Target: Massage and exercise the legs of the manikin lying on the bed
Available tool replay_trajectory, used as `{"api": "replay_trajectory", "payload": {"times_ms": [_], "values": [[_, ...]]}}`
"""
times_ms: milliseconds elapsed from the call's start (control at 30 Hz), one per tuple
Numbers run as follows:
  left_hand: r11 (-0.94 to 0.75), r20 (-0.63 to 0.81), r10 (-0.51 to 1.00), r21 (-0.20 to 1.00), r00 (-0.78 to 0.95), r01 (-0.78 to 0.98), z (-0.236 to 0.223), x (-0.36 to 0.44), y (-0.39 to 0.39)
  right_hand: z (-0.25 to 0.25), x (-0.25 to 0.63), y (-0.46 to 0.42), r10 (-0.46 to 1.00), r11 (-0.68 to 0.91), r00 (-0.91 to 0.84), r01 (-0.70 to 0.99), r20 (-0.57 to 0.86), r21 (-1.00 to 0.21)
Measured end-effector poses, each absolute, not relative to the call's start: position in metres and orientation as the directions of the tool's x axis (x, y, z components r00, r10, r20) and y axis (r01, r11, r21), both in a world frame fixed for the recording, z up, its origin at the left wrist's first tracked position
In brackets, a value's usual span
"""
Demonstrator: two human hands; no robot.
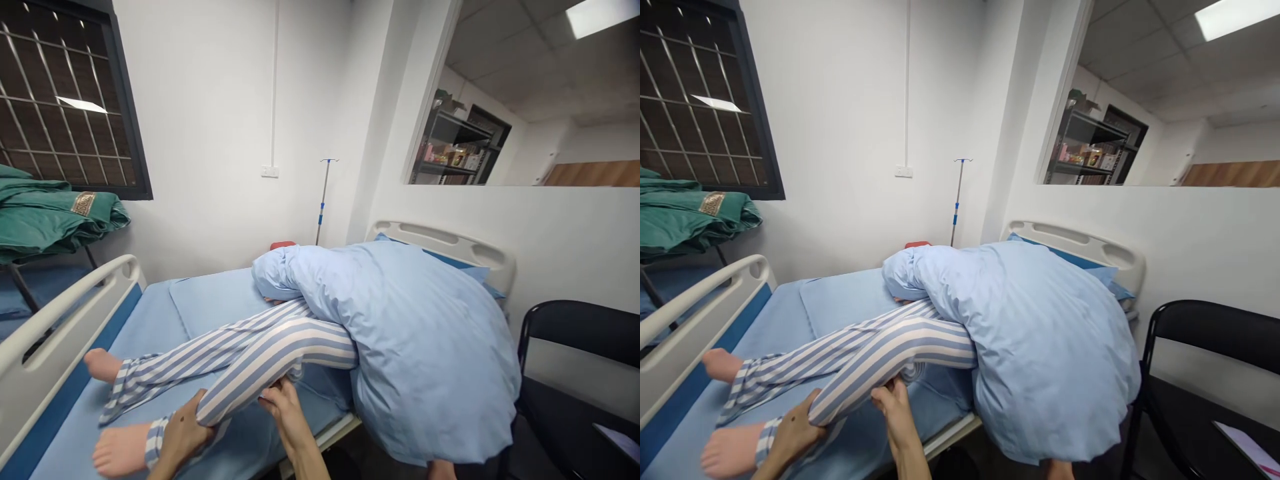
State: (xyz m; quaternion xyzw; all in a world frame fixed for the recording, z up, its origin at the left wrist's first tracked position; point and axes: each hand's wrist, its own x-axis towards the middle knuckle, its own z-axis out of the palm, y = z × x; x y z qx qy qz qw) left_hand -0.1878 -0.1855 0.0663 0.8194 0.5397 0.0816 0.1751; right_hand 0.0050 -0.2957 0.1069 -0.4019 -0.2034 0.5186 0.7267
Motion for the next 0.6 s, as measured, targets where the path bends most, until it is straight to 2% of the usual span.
{"api": "replay_trajectory", "payload": {"times_ms": [167,400,600], "values": [[-0.342,-0.040,0.917,0.436,0.397,0.832,0.041,-0.182,-0.191,0.094,0.010,-0.294,0.902,0.104,0.401,-0.559,-0.158,-0.823],[-0.364,-0.043,0.903,0.454,0.428,0.813,0.033,-0.187,-0.186,0.095,0.003,-0.293,0.868,0.095,0.463,-0.507,-0.178,-0.857],[-0.392,-0.119,0.854,0.494,0.506,0.777,0.020,-0.214,-0.162,0.091,-0.002,-0.289,0.865,0.231,0.496,-0.516,-0.068,-0.825]]}}
